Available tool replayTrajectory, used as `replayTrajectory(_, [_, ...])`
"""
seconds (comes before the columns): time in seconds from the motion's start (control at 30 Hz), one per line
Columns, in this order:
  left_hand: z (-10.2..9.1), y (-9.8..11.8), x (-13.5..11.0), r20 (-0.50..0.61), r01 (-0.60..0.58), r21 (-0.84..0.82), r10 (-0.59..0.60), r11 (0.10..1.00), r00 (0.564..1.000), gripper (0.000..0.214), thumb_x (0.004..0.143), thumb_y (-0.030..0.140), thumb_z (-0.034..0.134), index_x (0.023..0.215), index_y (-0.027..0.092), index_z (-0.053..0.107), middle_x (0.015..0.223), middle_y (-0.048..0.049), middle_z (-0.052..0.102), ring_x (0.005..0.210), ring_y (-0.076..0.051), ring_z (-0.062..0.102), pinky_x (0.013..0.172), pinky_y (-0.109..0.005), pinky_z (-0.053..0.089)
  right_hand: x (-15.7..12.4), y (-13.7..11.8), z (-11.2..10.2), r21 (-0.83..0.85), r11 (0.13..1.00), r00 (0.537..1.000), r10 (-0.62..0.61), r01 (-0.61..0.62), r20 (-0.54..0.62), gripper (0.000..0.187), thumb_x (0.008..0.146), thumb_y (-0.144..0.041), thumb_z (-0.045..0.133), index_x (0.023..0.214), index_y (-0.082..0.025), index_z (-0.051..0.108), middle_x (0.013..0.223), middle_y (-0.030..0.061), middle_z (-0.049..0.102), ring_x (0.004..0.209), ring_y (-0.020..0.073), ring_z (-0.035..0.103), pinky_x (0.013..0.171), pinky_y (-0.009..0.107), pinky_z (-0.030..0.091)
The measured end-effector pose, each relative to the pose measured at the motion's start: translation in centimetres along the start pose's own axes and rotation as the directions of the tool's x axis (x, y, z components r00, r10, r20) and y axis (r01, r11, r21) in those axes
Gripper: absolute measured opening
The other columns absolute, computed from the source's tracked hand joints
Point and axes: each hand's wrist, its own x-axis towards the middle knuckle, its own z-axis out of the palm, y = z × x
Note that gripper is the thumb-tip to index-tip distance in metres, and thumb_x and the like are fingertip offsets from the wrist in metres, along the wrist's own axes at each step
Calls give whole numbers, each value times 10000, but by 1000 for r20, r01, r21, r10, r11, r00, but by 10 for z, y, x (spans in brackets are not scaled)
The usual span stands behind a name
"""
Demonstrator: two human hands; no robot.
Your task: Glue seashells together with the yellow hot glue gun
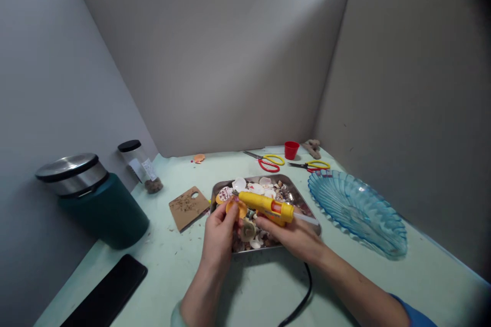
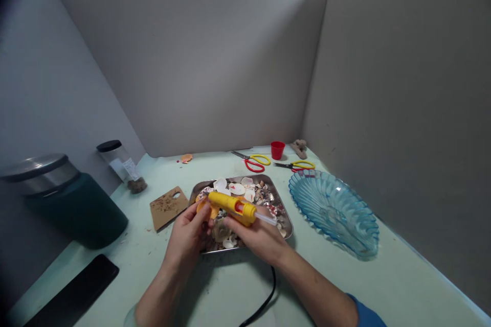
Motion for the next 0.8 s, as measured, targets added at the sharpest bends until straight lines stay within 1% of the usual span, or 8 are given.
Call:
replayTrajectory(0.1, [0,-1,-1,-5,-2,24,2,1000,1000,549,622,551,781,954,131,657,498,61,530,384,-51,387,377,-159,239,0,-3,1,-17,999,999,-32,32,2,342,833,-385,648,1119,-210,713,1102,48,746,1047,275,679,901,373,564])
replayTrajectory(0.23, [1,-1,-2,-25,-17,13,17,1000,1000,555,630,546,775,972,126,657,495,67,520,385,-45,371,386,-160,242,1,-3,-1,-27,998,999,-54,53,-9,325,838,-358,651,1123,-215,712,1134,47,738,1072,271,673,944,377,545])
replayTrajectory(0.37, [0,-1,-1,-42,-17,5,17,1000,999,573,639,538,772,1015,125,644,495,73,520,374,-41,350,385,-167,238,1,-1,-1,-29,998,998,-64,63,-13,323,841,-354,655,1125,-210,707,1094,44,748,1063,263,676,927,362,553])
replayTrajectory(0.47, [-1,-2,-1,-16,-34,9,34,999,999,510,661,542,758,940,133,636,497,77,512,364,-34,331,384,-170,238,1,0,1,-15,997,997,-75,75,-2,302,841,-366,661,1093,-206,710,1050,41,752,1037,261,681,904,357,562])
replayTrajectory(0.53, [-1,-2,-1,-7,-38,4,39,999,999,487,669,535,757,916,135,629,500,77,508,369,-36,337,387,-171,241,0,0,2,-10,998,998,-59,59,-7,277,842,-369,660,1058,-206,718,1007,41,757,1011,267,687,879,362,572])
replayTrajectory(0.67, [0,0,-2,-12,-42,-13,42,999,999,523,662,523,767,971,124,631,504,76,507,382,-44,355,397,-176,253,0,-1,2,-1,999,999,-38,38,-17,266,831,-364,667,1042,-217,734,978,42,764,975,281,697,843,380,586])
replayTrajectory(0.8, [0,0,-1,-39,-52,6,53,999,998,551,648,531,771,978,107,649,496,67,511,404,-49,370,408,-171,266,0,-1,2,37,997,997,-61,63,-37,269,824,-351,672,1051,-224,739,988,42,765,1025,286,684,888,387,572])
